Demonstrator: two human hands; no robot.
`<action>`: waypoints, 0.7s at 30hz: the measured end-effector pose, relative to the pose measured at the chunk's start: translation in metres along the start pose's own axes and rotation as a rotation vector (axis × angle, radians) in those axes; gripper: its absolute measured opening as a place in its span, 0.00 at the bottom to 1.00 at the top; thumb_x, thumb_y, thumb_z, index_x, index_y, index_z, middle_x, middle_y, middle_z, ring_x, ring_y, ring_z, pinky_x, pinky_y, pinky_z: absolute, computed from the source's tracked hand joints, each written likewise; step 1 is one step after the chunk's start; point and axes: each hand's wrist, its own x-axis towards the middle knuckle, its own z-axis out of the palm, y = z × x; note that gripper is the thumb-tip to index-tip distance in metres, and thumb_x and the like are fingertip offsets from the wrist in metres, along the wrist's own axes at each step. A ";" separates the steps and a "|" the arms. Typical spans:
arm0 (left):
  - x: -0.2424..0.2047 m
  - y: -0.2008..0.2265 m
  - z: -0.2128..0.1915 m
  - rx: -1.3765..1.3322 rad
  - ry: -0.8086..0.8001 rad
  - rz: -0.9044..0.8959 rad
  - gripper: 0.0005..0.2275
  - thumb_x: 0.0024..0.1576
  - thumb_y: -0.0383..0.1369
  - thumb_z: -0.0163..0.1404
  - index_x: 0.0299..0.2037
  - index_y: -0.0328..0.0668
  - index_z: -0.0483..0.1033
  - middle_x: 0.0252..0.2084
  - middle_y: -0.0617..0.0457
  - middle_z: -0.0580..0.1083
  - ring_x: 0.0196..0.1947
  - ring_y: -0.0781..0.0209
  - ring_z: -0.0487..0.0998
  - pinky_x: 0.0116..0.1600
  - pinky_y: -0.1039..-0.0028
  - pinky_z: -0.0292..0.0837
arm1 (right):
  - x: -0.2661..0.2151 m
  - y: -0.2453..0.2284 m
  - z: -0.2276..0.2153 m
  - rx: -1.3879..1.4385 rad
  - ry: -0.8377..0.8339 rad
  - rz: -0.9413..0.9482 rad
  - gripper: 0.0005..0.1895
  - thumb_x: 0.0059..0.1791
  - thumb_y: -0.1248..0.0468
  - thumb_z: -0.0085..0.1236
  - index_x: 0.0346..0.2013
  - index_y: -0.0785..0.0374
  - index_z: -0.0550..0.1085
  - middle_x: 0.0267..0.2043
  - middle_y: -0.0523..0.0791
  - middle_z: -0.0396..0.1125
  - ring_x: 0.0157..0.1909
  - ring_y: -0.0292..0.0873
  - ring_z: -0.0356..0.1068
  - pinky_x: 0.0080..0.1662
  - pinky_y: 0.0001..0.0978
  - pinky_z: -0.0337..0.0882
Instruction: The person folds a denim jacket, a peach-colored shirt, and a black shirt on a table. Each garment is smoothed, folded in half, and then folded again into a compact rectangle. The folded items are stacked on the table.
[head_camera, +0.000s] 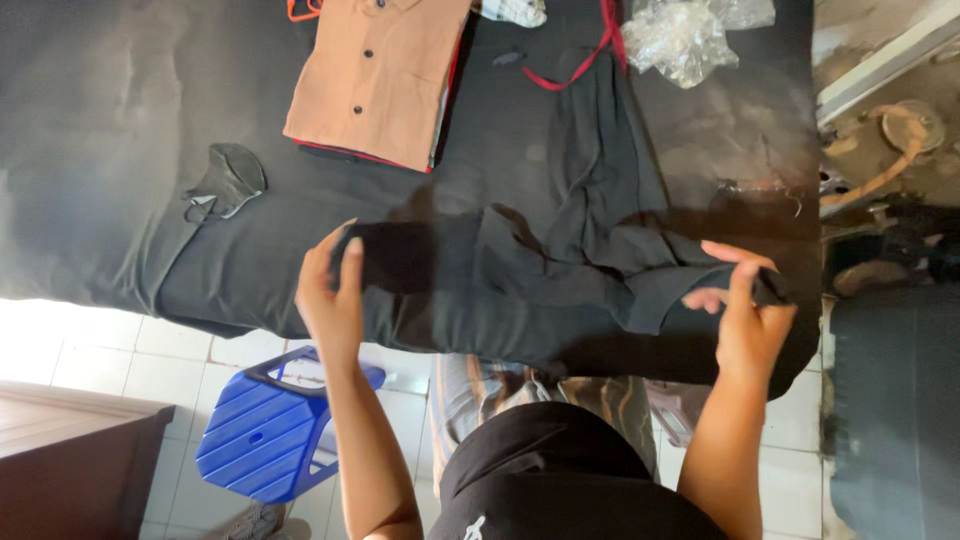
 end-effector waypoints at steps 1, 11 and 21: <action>-0.002 0.000 0.004 0.092 -0.041 0.040 0.15 0.62 0.32 0.55 0.58 0.38 0.77 0.52 0.45 0.77 0.52 0.54 0.77 0.59 0.69 0.69 | 0.000 0.000 0.008 0.018 -0.030 0.016 0.15 0.64 0.59 0.44 0.53 0.70 0.71 0.55 0.49 0.73 0.33 0.41 0.74 0.36 0.25 0.69; -0.102 0.018 0.146 -0.241 -0.852 0.440 0.41 0.47 0.34 0.65 0.71 0.31 0.57 0.72 0.37 0.61 0.75 0.38 0.57 0.75 0.52 0.50 | -0.018 -0.018 0.060 0.121 -0.310 0.100 0.17 0.54 0.77 0.47 0.59 0.70 0.70 0.57 0.46 0.70 0.48 0.39 0.78 0.49 0.28 0.80; -0.114 0.000 0.197 0.043 -0.782 0.480 0.20 0.53 0.22 0.51 0.58 0.38 0.72 0.56 0.43 0.73 0.62 0.42 0.70 0.72 0.54 0.62 | -0.017 -0.007 0.003 -0.371 0.142 -0.098 0.17 0.48 0.82 0.56 0.50 0.71 0.78 0.44 0.47 0.72 0.32 0.33 0.68 0.36 0.24 0.66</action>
